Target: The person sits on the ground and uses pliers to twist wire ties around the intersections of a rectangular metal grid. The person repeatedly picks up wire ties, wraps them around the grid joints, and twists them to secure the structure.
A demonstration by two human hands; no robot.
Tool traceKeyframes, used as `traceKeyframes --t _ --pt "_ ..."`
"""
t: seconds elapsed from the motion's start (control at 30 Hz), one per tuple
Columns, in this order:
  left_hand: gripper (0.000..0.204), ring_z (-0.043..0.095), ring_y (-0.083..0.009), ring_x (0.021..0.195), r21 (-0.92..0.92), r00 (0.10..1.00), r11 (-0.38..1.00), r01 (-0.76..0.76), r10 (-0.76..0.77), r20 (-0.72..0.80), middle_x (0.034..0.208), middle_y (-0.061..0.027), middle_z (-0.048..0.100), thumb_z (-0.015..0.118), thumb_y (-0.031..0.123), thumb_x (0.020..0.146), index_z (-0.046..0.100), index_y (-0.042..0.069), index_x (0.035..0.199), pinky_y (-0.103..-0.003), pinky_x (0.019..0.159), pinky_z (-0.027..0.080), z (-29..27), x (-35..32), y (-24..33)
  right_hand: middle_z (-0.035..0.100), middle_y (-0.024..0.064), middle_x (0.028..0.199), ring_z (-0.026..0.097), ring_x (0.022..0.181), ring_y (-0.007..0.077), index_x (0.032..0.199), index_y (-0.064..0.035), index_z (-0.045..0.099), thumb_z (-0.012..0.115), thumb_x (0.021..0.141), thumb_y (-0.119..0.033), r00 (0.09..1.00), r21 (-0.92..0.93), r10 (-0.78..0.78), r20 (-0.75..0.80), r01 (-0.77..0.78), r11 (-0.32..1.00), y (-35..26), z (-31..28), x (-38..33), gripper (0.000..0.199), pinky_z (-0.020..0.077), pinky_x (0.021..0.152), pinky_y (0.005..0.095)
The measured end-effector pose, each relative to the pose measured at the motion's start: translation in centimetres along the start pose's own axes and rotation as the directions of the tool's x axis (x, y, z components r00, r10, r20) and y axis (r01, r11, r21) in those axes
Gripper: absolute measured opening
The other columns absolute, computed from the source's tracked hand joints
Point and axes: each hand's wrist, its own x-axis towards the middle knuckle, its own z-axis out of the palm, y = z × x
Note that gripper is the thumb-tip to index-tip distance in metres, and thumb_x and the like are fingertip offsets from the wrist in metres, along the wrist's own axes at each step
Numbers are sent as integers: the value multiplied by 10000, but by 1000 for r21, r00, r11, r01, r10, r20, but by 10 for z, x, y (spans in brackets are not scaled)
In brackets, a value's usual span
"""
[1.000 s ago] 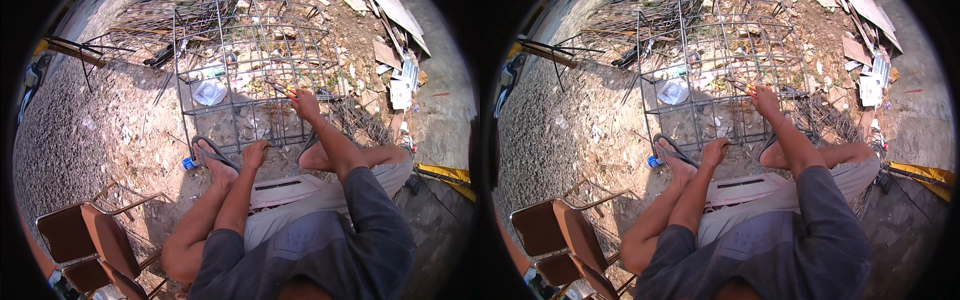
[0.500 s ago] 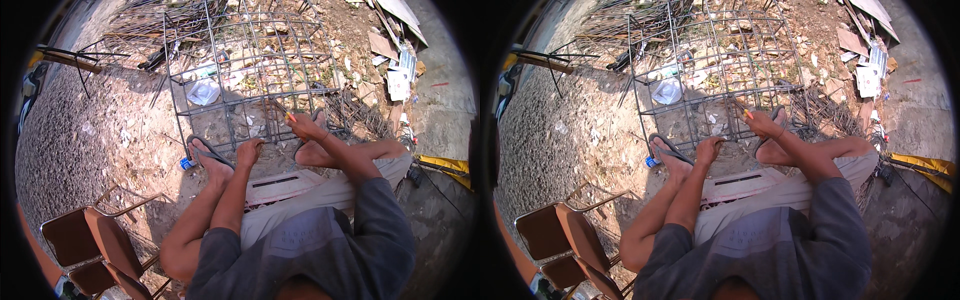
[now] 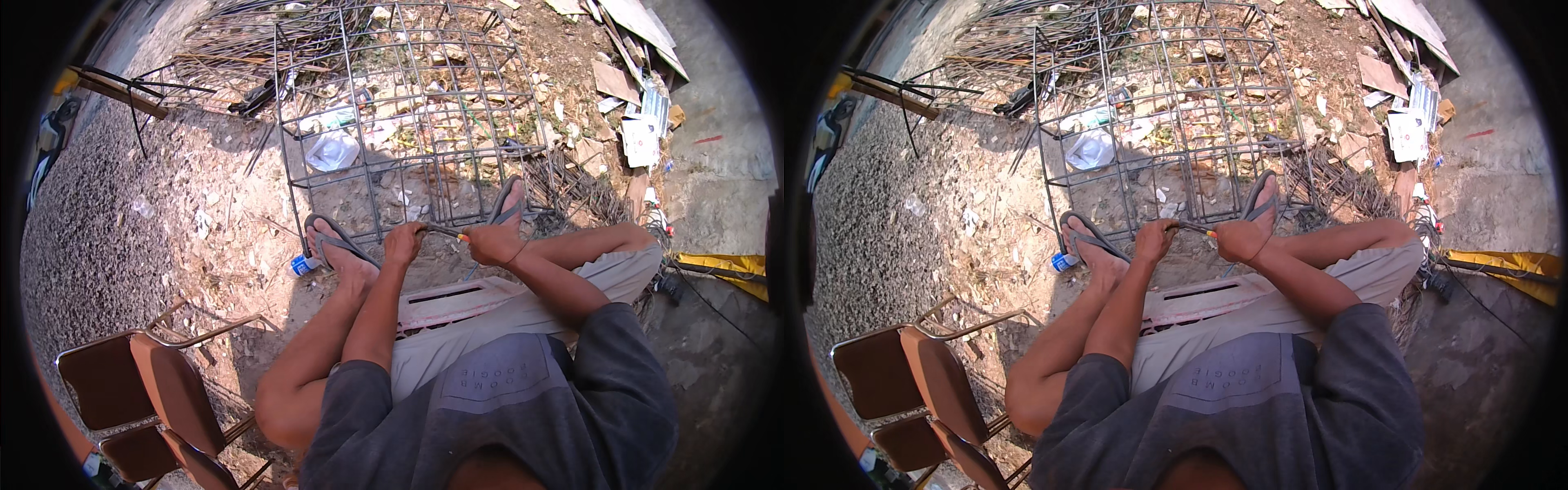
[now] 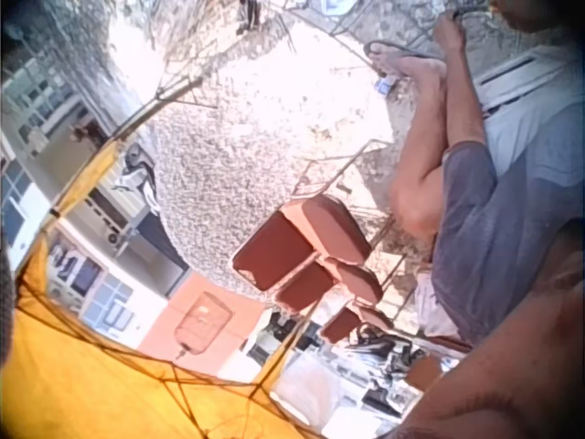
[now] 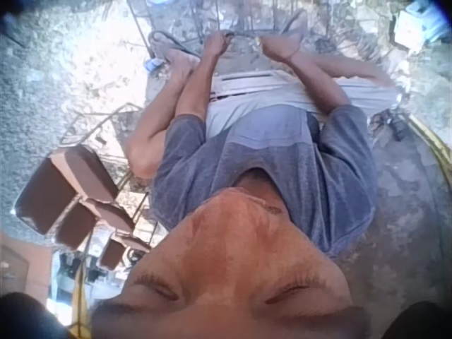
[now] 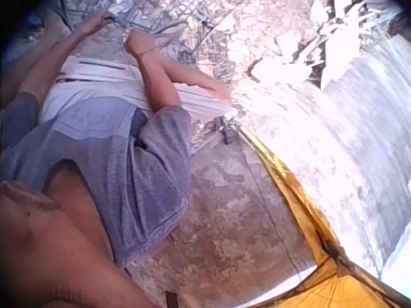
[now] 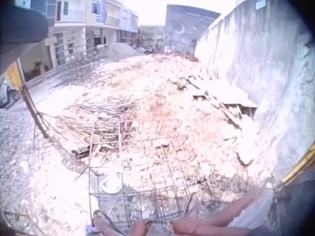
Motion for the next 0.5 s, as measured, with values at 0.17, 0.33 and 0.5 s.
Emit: traceKeyframes --t 0.17,0.33,0.5 --pt "194 677 -327 926 -7 997 997 -75 75 5 1001 -98 719 665 269 882 738 184 1041 -442 779 529 -1 0 1 713 178 813 709 765 359 889 -60 686 554 921 -271 999 -74 43 -32 -46 996 -5 9 0 250 540 661 489" --pt "188 670 -335 936 43 992 991 -124 123 31 998 -94 716 636 274 898 707 158 1027 -461 777 523 -2 3 -4 722 189 857 716 797 356 883 -58 716 562 893 -248 997 -102 44 58 -38 994 -12 4 10 244 553 694 480" --pt "208 669 -338 938 37 993 993 -116 114 38 993 -107 716 617 245 900 697 171 1077 -463 790 526 3 5 -9 706 236 830 703 779 392 850 -17 689 546 853 -209 985 -135 30 168 -7 991 -21 0 18 240 543 700 494"
